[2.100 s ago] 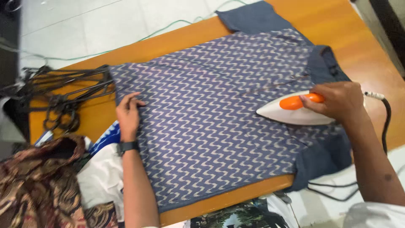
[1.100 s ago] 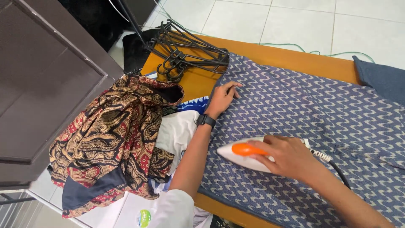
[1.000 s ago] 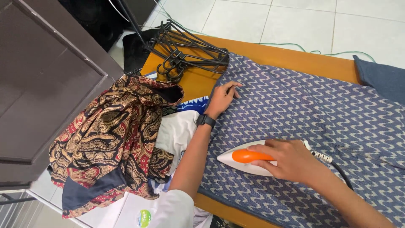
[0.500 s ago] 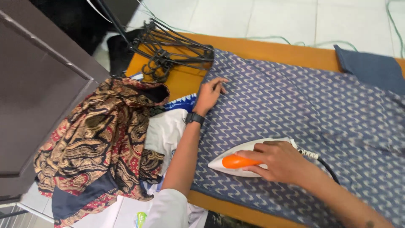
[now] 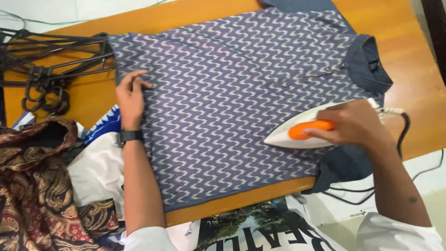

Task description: Ironing a blue patterned shirt on a wooden table

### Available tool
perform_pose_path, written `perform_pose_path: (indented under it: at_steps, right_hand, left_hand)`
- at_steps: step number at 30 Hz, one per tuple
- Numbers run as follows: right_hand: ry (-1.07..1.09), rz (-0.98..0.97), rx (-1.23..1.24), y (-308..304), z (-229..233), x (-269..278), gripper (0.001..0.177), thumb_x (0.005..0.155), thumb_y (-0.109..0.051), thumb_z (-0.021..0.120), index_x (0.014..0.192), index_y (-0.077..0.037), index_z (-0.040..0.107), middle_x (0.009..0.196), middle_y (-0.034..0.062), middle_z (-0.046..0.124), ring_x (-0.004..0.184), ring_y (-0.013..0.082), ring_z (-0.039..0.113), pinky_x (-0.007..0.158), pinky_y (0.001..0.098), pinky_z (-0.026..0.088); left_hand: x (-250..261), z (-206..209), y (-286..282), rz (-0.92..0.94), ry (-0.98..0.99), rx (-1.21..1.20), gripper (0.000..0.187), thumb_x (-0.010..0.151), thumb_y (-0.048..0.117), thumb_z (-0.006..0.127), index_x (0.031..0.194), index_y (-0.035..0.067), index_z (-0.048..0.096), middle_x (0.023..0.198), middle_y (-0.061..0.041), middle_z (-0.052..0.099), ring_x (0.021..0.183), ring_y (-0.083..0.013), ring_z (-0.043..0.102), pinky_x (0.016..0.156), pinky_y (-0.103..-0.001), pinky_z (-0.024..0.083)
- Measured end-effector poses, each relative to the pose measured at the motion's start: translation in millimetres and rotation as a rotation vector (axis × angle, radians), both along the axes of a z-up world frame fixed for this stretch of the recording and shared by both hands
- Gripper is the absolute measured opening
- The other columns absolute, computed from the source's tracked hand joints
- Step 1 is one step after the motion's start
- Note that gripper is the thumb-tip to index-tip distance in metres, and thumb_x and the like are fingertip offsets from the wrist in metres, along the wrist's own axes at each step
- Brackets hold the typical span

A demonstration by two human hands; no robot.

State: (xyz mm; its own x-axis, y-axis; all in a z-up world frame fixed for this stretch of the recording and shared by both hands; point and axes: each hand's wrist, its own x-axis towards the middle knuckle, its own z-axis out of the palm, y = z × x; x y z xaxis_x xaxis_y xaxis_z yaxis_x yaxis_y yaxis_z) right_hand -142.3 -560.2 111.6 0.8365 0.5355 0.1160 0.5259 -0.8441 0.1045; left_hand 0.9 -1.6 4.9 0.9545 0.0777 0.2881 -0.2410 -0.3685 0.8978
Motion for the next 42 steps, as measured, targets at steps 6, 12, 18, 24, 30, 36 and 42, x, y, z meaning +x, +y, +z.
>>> perform_pose_path:
  at_steps: [6, 12, 18, 24, 30, 36, 42]
  right_hand:
    - [0.007, -0.111, -0.002, -22.8, -11.3, -14.3, 0.045, 0.084, -0.073, 0.064, 0.075, -0.030, 0.072, 0.063, -0.0041, 0.066, 0.061, 0.0259, 0.067, 0.050, 0.0386, 0.037]
    - [0.201, 0.051, 0.090, 83.8, 26.3, -22.0, 0.045, 0.082, -0.071, 0.062, 0.090, -0.028, 0.074, 0.078, -0.0016, 0.073, 0.070, 0.0264, 0.072, 0.054, 0.0407, 0.050]
    - [0.222, 0.484, 0.145, 188.3, 6.9, -17.0, 0.051, 0.096, -0.057, 0.053, 0.138, -0.028, 0.057, 0.081, 0.0021, 0.068, 0.054, 0.0252, 0.067, 0.037, 0.0395, 0.049]
    - [0.089, 0.596, 0.158, 281.7, 26.1, -13.9, 0.041, 0.102, -0.050, 0.058, 0.132, -0.022, 0.057, 0.075, 0.0046, 0.067, 0.045, 0.0222, 0.063, 0.033, 0.0342, 0.046]
    - [-0.086, 0.541, 0.161, 257.5, 10.8, -13.8, 0.047, 0.101, -0.069, 0.054, 0.122, -0.027, 0.055, 0.055, -0.0008, 0.052, 0.032, 0.0137, 0.045, 0.031, 0.0282, 0.030]
    - [-0.011, 0.290, 0.198, 137.9, 16.7, 3.4, 0.036, 0.090, -0.063, 0.064, 0.109, -0.033, 0.070, 0.061, 0.0111, 0.066, 0.056, 0.0287, 0.073, 0.049, 0.0379, 0.056]
    - [-0.151, 0.070, -0.052, -40.5, -21.5, 15.3, 0.053, 0.098, -0.069, 0.065, 0.078, -0.021, 0.060, 0.060, -0.0051, 0.058, 0.047, 0.0133, 0.053, 0.044, 0.0293, 0.032]
  left_hand:
    - [-1.6, -1.2, -0.4, 0.011, -0.039, 0.003, 0.026, 0.106, 0.011, 0.046, 0.118, 0.006, 0.069, 0.083, -0.009, 0.073, 0.082, -0.0154, 0.070, 0.088, -0.028, 0.053]
    - [7.6, -16.5, 4.1, 0.004, -0.082, -0.036, 0.026, 0.103, 0.005, 0.048, 0.117, 0.010, 0.069, 0.080, -0.008, 0.072, 0.076, -0.0146, 0.068, 0.081, -0.028, 0.053]
    - [9.4, -17.7, 5.0, -0.022, -0.131, -0.033, 0.027, 0.105, 0.012, 0.045, 0.118, 0.014, 0.069, 0.078, -0.005, 0.072, 0.075, -0.0116, 0.067, 0.080, -0.027, 0.053]
    - [5.4, -8.7, 4.8, -0.033, -0.118, -0.211, 0.026, 0.107, 0.014, 0.046, 0.119, 0.008, 0.069, 0.081, -0.008, 0.073, 0.077, -0.0152, 0.070, 0.078, -0.030, 0.058]
    - [15.6, -23.1, 9.2, -0.059, -0.160, -0.142, 0.024, 0.107, 0.012, 0.048, 0.118, 0.010, 0.069, 0.078, -0.008, 0.070, 0.077, -0.0152, 0.068, 0.081, -0.028, 0.052]
    - [7.5, -10.2, 9.5, -0.092, -0.173, -0.021, 0.032, 0.103, -0.006, 0.045, 0.122, 0.001, 0.071, 0.074, -0.019, 0.068, 0.076, -0.0283, 0.068, 0.085, -0.038, 0.052]
    - [2.4, -3.5, 7.4, -0.042, -0.100, 0.059, 0.026, 0.111, 0.006, 0.045, 0.124, 0.003, 0.068, 0.086, -0.015, 0.071, 0.083, -0.0187, 0.069, 0.093, -0.032, 0.050]
